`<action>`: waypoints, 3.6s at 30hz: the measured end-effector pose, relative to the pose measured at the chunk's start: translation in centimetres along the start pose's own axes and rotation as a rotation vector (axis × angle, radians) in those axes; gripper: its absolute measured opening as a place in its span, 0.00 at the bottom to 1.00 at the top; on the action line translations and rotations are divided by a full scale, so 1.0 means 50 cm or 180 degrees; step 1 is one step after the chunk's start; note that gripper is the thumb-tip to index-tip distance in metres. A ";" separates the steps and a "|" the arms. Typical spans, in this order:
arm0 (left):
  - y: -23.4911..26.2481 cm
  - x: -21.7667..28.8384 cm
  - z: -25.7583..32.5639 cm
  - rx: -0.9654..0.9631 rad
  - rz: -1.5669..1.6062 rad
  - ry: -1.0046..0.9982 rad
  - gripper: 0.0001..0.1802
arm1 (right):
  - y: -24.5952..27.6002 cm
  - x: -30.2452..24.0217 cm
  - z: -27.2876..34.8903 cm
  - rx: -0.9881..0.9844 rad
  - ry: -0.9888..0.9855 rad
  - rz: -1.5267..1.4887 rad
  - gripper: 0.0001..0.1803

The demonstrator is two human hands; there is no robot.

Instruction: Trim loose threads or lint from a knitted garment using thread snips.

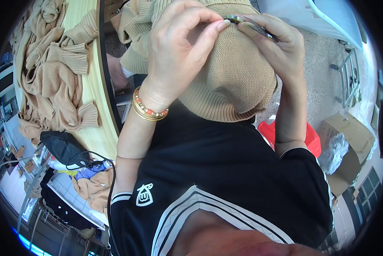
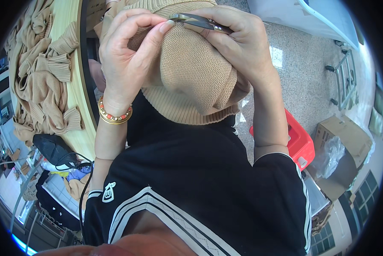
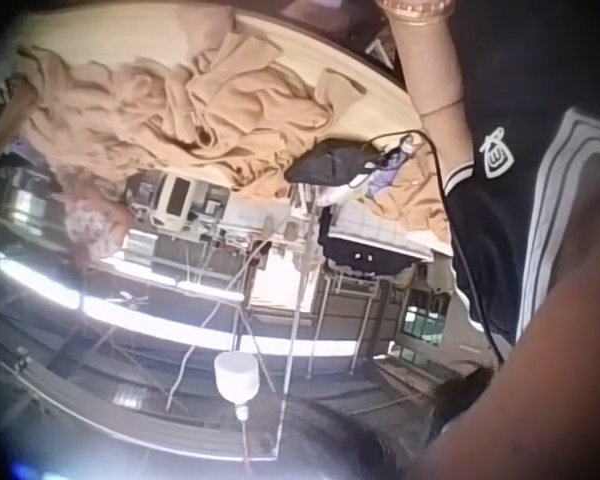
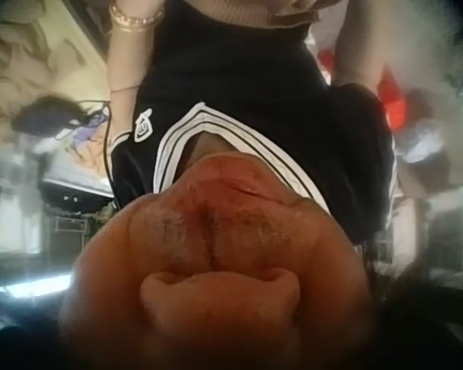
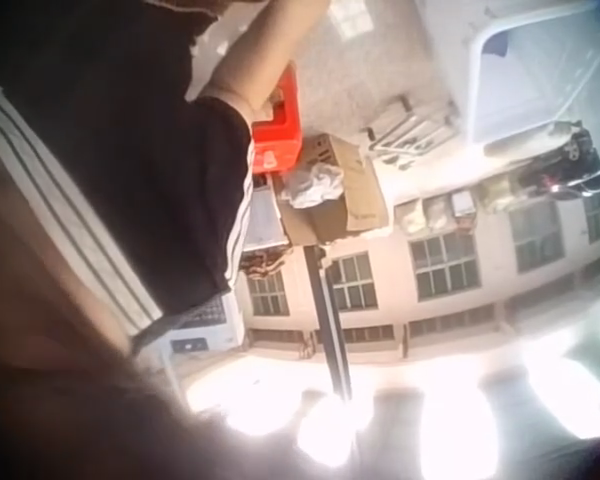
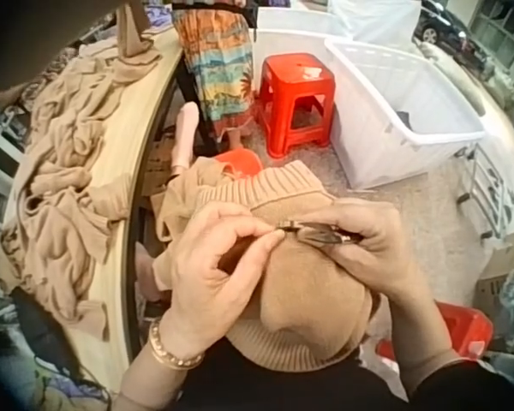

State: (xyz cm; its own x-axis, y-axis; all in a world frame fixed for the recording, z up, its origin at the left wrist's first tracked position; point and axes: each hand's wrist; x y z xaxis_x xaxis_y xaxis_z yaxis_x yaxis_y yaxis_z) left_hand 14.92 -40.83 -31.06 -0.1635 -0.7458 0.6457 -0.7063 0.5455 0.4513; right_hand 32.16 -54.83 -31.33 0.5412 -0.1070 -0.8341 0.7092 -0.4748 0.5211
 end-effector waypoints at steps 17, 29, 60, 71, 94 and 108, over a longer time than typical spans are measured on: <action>-0.062 -0.061 -0.034 0.1330 0.1465 -0.1869 0.04 | 0.048 -0.076 0.022 -0.0111 -0.0048 0.0917 0.21; 0.008 0.022 -0.033 0.0159 0.0498 0.0342 0.04 | 0.047 -0.100 -0.009 -0.0215 0.0377 0.1322 0.17; 0.073 -0.066 0.231 0.0203 0.1709 0.1529 0.15 | 0.031 -0.077 -0.010 -0.0192 -0.0224 0.0939 0.15; 0.101 -0.057 0.198 0.0107 0.2492 0.1643 0.13 | 0.034 -0.097 0.007 -0.0078 -0.0181 0.1276 0.16; 0.045 -0.081 0.178 0.0784 0.3371 -0.1193 0.11 | -0.077 -0.183 0.024 -0.0629 0.0501 0.0760 0.21; 0.099 0.042 0.159 0.0231 0.1563 0.1470 0.14 | -0.086 -0.144 0.017 -0.0491 0.0228 0.0057 0.20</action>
State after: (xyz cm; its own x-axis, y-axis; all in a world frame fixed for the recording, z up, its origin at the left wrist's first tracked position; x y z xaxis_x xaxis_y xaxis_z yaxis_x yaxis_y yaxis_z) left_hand 5.61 -42.75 -32.36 -0.1775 -0.1695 0.9694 -0.6724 0.7402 0.0063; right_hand 24.82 -52.77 -27.75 0.5813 -0.0490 -0.8122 0.7571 -0.3331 0.5620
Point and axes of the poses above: each hand's wrist, its own z-axis away from the middle knuckle, its own y-axis out of the back of the hand, x = y × z, and after that the axes turned 11 degrees about -y, right-handed
